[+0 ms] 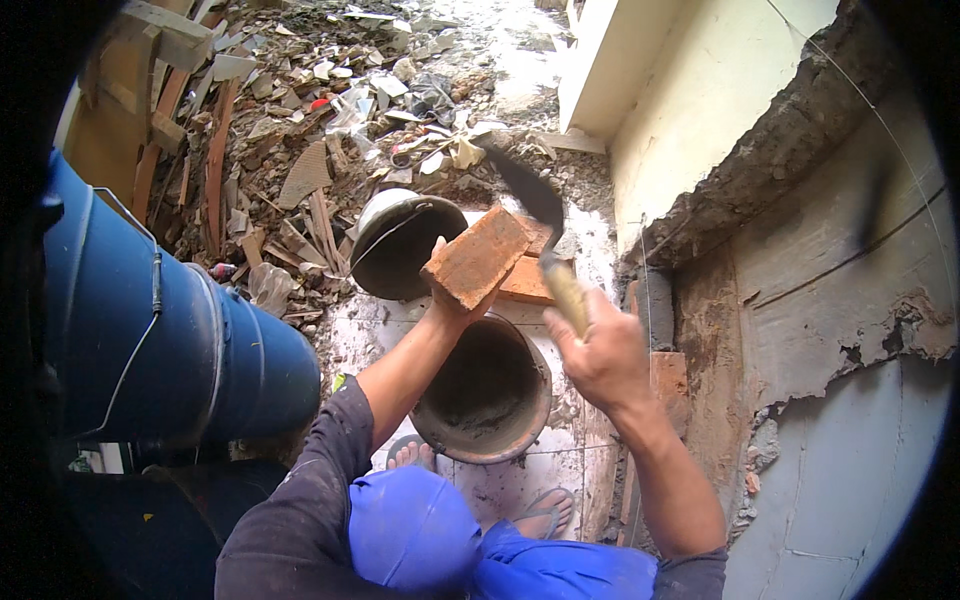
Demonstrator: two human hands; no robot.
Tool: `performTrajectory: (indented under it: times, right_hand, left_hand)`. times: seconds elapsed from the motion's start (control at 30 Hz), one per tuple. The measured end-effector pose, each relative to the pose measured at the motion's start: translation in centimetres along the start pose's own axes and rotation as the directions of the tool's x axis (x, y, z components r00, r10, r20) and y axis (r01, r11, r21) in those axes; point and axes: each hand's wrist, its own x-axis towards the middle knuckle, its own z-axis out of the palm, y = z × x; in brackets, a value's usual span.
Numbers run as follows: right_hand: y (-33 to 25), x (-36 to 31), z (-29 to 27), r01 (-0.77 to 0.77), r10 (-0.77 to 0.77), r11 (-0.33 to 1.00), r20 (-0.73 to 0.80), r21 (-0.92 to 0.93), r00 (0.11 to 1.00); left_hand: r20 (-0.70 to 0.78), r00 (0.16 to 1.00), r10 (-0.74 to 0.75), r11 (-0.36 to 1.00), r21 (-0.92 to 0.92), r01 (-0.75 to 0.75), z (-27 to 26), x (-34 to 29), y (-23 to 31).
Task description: The person scoops mortar from a bucket with a trowel and spreads it along a wall base. They place red bricks into the mortar, tap them into alignment, and continue adding mortar between bricks to build a low wall.
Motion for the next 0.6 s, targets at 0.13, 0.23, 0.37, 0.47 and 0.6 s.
performTrajectory:
  times: [0.13, 0.23, 0.37, 0.47, 0.6]
  right_hand:
    - [0.5, 0.5, -3.1, 0.478, -0.214, 0.809, -0.585, 0.342, 0.782]
    - [1.9, 0.1, 0.1, 0.332, -0.094, 0.873, -0.544, 0.358, 0.834]
    - [3.6, -1.0, 5.3, -0.066, 0.087, 0.933, 0.046, -0.353, 0.995]
    - [3.4, -1.0, 2.3, 0.073, -0.081, 0.996, -0.193, -0.046, 0.978]
    - [1.4, 0.0, -3.4, 0.448, -0.113, 0.824, -0.673, 0.348, 0.731]
  left_hand:
    - [-0.035, 0.999, -0.020, 0.999, 0.041, 0.021, -0.2, 1.6, -0.2]
    - [0.026, 0.997, -0.069, 0.997, -0.040, 0.070, 0.0, 2.0, -0.2]
    - [0.118, 0.985, -0.126, 0.986, -0.095, 0.137, 0.8, 2.1, -0.8]
    - [0.022, 0.993, -0.115, 0.992, -0.055, 0.116, 0.8, 1.4, -1.1]
    - [0.025, 0.992, -0.126, 0.989, -0.073, 0.127, 0.6, 1.2, -0.6]
